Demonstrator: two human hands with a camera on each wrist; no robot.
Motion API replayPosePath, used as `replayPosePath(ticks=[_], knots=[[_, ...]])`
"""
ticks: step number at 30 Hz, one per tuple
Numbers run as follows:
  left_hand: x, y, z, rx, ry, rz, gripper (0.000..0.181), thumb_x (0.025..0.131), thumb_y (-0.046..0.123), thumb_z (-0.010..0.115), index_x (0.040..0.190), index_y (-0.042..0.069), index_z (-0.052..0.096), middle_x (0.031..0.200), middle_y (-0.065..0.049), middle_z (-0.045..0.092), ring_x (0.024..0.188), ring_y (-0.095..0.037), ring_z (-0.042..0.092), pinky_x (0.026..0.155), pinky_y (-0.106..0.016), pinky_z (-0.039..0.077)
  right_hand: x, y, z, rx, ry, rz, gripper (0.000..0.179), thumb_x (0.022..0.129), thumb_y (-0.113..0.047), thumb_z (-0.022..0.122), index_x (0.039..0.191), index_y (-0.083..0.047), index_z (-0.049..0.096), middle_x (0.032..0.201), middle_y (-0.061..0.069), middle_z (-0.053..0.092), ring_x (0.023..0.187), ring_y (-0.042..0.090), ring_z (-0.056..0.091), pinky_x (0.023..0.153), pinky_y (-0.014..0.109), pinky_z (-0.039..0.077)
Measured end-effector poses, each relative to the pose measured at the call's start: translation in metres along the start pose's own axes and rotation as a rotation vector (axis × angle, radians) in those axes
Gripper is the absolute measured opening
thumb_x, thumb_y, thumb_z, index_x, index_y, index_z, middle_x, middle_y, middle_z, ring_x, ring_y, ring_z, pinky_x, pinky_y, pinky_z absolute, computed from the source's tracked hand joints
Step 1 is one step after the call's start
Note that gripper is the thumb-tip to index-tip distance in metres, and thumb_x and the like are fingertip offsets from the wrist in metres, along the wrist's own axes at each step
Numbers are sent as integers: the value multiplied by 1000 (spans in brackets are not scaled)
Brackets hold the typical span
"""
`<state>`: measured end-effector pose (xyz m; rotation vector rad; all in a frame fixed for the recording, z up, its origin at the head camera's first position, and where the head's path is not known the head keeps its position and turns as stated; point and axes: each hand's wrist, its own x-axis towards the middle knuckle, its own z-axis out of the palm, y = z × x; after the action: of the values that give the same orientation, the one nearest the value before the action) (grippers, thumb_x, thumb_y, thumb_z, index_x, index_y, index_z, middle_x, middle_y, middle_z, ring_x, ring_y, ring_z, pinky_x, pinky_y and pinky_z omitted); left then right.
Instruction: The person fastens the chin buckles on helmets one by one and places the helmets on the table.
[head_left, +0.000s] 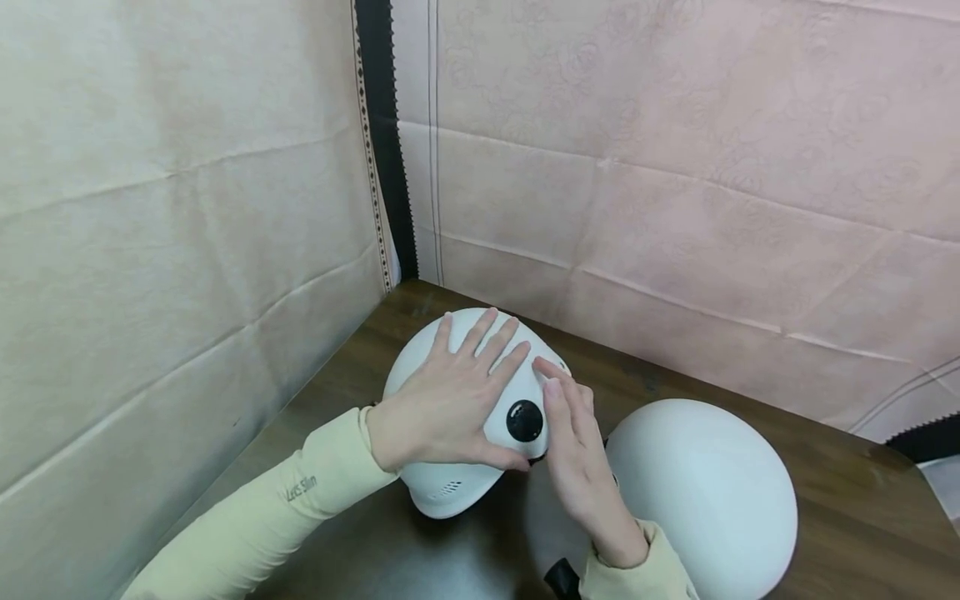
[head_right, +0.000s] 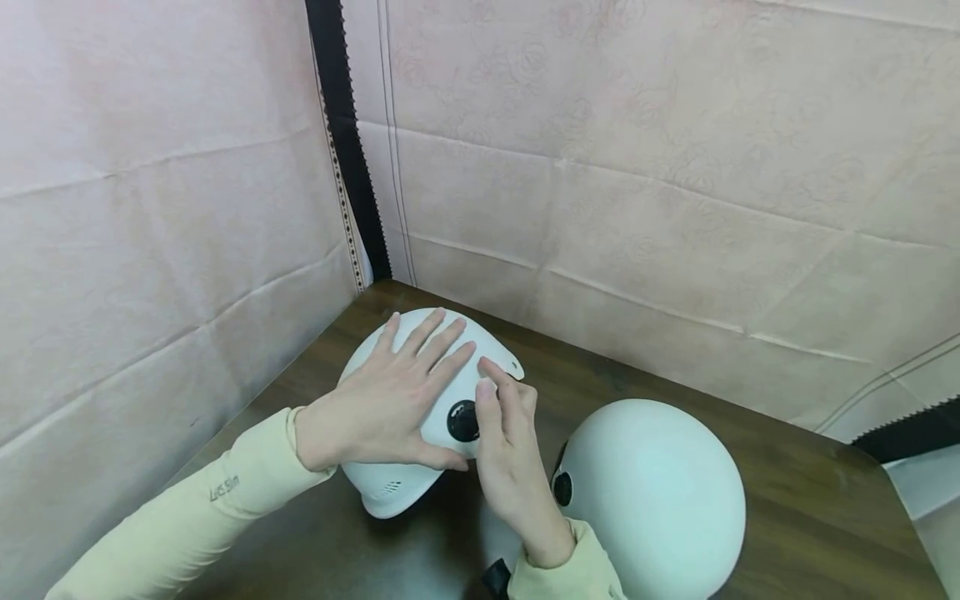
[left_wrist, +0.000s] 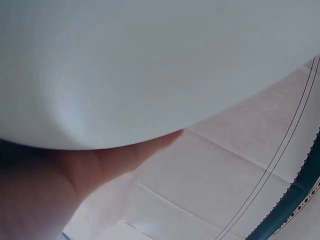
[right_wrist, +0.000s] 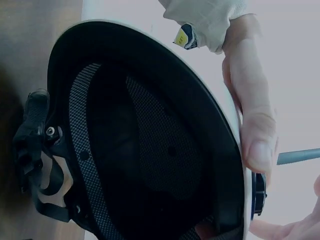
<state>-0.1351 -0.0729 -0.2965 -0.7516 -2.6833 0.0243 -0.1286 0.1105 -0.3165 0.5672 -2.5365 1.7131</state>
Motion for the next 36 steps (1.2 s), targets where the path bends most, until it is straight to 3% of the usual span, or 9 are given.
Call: replayPosePath(ticks=[4, 9, 16, 23, 31, 34, 36], knots=[[-3, 2, -3, 7, -25, -37, 118, 64, 93, 47, 153, 18, 31, 159, -15, 19, 146, -39, 8, 103, -74, 14, -1, -3, 2, -5, -10, -20, 45, 106, -41, 30, 144, -23, 45, 125, 8, 44, 117, 21, 43, 94, 46, 36], [-6, 4, -7, -8, -44, -52, 126, 58, 93, 53, 153, 14, 30, 159, -17, 18, 145, -42, 6, 100, -76, 14, -1, -6, 4, -9, -14, -44, 44, 106, -41, 30, 143, -24, 47, 125, 8, 44, 118, 20, 43, 96, 47, 36], [-7, 2, -10, -23, -63, -77, 111, 64, 79, 62, 153, 21, 29, 160, -13, 16, 145, -43, 6, 96, -79, 16, 3, -6, 4, 28, 0, -122, 42, 107, -35, 30, 141, -22, 50, 120, 7, 48, 113, 18, 45, 95, 46, 37], [-6, 1, -9, -25, -47, -97, 120, 58, 88, 61, 152, 19, 31, 160, -18, 14, 144, -46, 7, 95, -80, 17, 4, -6, 2, 57, -12, -120, 44, 107, -38, 29, 142, -20, 48, 129, 5, 48, 126, 20, 44, 104, 51, 34], [-8, -7, -9, -81, -44, -142, 108, 64, 71, 66, 154, 23, 29, 159, -16, 16, 143, -45, 12, 95, -78, 20, 8, -2, 2, 91, -27, -170, 43, 107, -34, 31, 143, -15, 46, 140, 1, 47, 128, 19, 47, 107, 46, 35], [-8, -16, -10, -135, -54, -164, 107, 65, 69, 67, 154, 27, 27, 159, -16, 15, 143, -45, 9, 95, -78, 19, 15, 8, 0, 67, -5, -143, 46, 107, -37, 32, 144, -13, 43, 141, 1, 46, 128, 18, 47, 107, 45, 35], [-8, -24, -11, -172, -65, -183, 106, 65, 68, 67, 155, 29, 26, 159, -16, 14, 143, -45, 8, 95, -78, 19, 21, 17, -1, 43, 11, -79, 50, 106, -43, 31, 145, -14, 40, 142, 1, 44, 129, 19, 44, 107, 47, 34]])
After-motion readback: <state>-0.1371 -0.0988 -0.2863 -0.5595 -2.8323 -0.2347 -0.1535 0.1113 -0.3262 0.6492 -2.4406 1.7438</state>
